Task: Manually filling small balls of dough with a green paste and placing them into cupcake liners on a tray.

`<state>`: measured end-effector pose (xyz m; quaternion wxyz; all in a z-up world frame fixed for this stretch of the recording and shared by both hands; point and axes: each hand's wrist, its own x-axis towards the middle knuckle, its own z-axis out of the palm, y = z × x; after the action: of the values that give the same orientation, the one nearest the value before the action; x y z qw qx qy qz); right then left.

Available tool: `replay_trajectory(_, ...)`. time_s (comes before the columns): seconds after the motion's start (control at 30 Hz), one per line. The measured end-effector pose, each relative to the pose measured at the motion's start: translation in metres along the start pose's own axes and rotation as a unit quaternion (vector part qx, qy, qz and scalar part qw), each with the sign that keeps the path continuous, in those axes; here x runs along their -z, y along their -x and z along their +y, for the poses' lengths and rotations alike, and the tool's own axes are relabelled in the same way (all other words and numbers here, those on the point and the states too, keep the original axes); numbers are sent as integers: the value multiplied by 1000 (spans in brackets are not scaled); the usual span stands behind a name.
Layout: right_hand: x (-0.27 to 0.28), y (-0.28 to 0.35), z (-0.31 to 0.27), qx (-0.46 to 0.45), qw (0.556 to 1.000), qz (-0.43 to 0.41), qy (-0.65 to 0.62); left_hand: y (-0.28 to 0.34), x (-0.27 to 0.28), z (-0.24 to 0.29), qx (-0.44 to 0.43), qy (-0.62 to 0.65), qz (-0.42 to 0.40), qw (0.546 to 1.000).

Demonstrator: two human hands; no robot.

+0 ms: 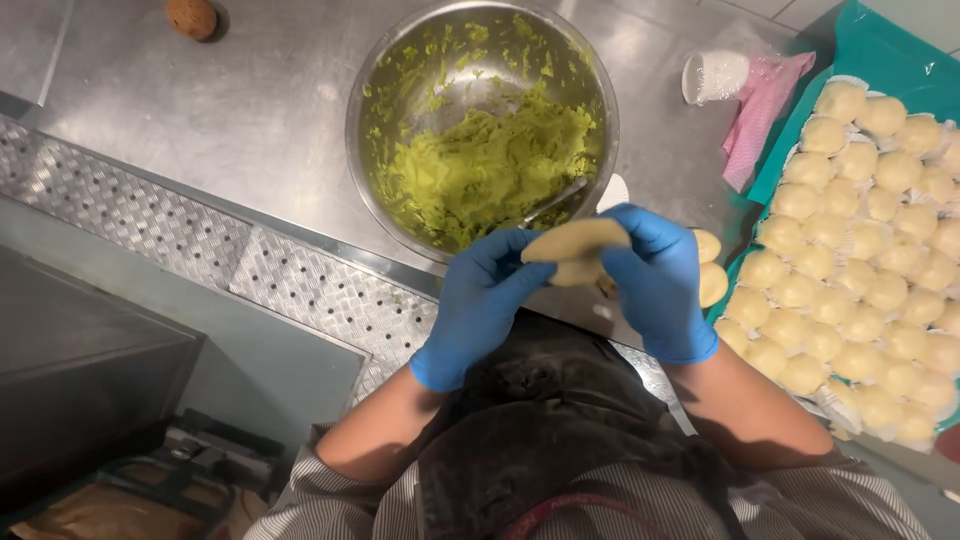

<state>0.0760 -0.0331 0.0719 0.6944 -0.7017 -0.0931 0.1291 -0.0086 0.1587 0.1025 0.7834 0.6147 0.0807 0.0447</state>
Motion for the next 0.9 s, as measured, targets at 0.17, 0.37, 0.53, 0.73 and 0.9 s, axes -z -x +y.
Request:
replay_trajectory(0.17, 4, -23, -38, 119, 981, -134, 72, -14, 0, 18, -15, -134, -16, 991)
replay_trajectory(0.37, 0, -20, 6, 47, 987, -108, 108, -9, 13, 19, 7, -194, 51, 980)
replay_trajectory(0.53, -42, -37, -40, 141, 976, -150, 67, -12, 40, 37, -18, -289, 13, 957)
replay_trajectory(0.73, -83, -25, 4, 109, 984, -92, 103, -16, 84, 26, 23, -183, 24, 983)
replay_trajectory(0.9, -115, -30, 6, 32, 998, -46, 14, -18, 131, 11, -18, -286, 62, 956)
